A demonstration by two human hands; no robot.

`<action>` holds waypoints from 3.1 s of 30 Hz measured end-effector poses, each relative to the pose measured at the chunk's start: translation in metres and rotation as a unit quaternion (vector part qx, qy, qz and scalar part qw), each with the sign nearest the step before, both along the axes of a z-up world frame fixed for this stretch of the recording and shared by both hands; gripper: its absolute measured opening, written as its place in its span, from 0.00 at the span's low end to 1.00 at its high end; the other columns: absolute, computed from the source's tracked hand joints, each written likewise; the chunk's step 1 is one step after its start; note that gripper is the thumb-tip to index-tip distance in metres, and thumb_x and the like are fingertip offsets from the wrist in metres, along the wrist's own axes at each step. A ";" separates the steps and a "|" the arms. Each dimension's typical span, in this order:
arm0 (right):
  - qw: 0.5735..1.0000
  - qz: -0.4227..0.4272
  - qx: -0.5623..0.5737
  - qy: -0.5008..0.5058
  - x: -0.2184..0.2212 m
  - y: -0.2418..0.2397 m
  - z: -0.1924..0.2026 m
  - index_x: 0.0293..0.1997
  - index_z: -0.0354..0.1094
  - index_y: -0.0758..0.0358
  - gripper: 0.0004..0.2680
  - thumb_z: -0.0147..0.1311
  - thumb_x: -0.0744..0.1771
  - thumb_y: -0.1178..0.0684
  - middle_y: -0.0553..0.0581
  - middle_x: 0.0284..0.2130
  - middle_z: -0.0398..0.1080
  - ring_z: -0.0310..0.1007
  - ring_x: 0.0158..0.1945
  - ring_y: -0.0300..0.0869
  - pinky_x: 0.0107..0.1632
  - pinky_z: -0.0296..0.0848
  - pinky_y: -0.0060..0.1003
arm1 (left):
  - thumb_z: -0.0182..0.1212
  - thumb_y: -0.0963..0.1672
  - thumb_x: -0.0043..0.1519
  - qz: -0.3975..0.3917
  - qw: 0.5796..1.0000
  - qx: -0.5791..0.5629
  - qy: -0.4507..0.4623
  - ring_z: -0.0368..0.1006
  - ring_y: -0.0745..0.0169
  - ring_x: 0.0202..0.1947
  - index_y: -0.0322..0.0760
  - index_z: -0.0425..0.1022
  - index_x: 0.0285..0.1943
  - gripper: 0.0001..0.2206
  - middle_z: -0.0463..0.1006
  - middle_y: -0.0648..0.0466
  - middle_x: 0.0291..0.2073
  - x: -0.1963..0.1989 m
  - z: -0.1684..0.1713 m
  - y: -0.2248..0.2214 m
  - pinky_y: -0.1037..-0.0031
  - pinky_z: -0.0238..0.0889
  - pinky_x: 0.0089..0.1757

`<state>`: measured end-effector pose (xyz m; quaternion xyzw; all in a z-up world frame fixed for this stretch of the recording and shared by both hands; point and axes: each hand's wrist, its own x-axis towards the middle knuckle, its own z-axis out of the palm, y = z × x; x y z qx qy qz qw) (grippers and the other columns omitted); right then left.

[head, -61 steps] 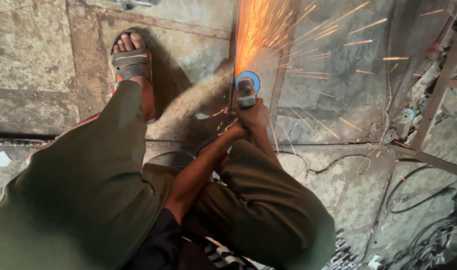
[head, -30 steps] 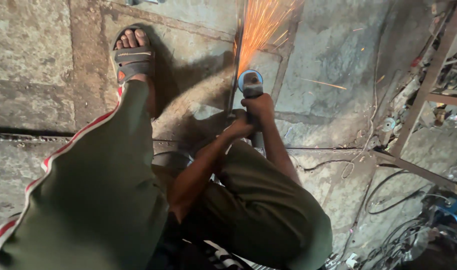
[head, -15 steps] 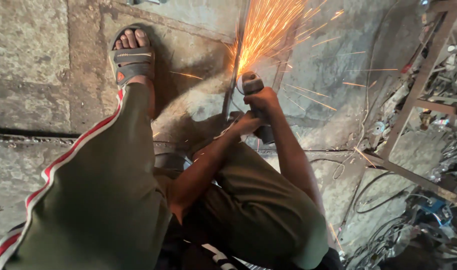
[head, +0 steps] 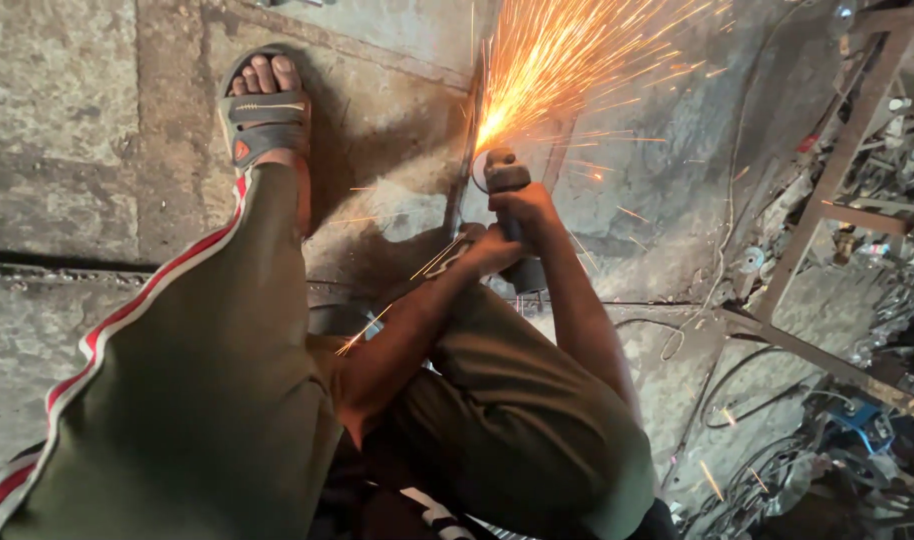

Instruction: The person kneels on the workshop floor holding a metal rod steady with one foot while using an angle grinder to grind and cut the rod, producing sparks. They reposition the rod and continue grinding along its length, briefly pausing to adjust the workpiece before resuming.

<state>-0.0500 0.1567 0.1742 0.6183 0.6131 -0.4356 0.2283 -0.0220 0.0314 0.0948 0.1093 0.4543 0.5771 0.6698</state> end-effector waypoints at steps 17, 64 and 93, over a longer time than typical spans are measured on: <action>0.998 -0.009 -0.016 0.060 -0.018 -0.012 0.030 0.29 0.74 0.67 0.09 0.66 0.55 0.52 0.52 0.23 0.73 0.72 0.26 0.38 0.30 0.71 0.37 | 0.75 0.49 0.47 0.011 0.997 0.004 -0.070 0.78 0.57 0.42 0.27 0.76 0.54 0.28 0.82 0.48 0.42 -0.017 0.013 -0.004 0.67 0.73 0.44; 0.983 0.065 0.158 -0.074 -0.040 -0.056 0.044 0.28 0.75 0.67 0.11 0.68 0.56 0.49 0.56 0.23 0.76 0.77 0.28 0.38 0.33 0.74 0.36 | 0.74 0.51 0.52 -0.082 0.994 -0.063 -0.045 0.81 0.50 0.31 0.19 0.75 0.53 0.30 0.82 0.37 0.38 0.000 -0.035 -0.022 0.61 0.76 0.33; 0.967 0.057 0.207 -0.134 -0.031 -0.079 0.038 0.35 0.77 0.69 0.18 0.68 0.55 0.43 0.67 0.33 0.78 0.82 0.38 0.52 0.41 0.78 0.46 | 0.74 0.47 0.48 -0.037 0.999 0.020 -0.003 0.77 0.60 0.37 0.26 0.67 0.62 0.34 0.80 0.47 0.44 0.019 -0.071 -0.043 0.67 0.73 0.34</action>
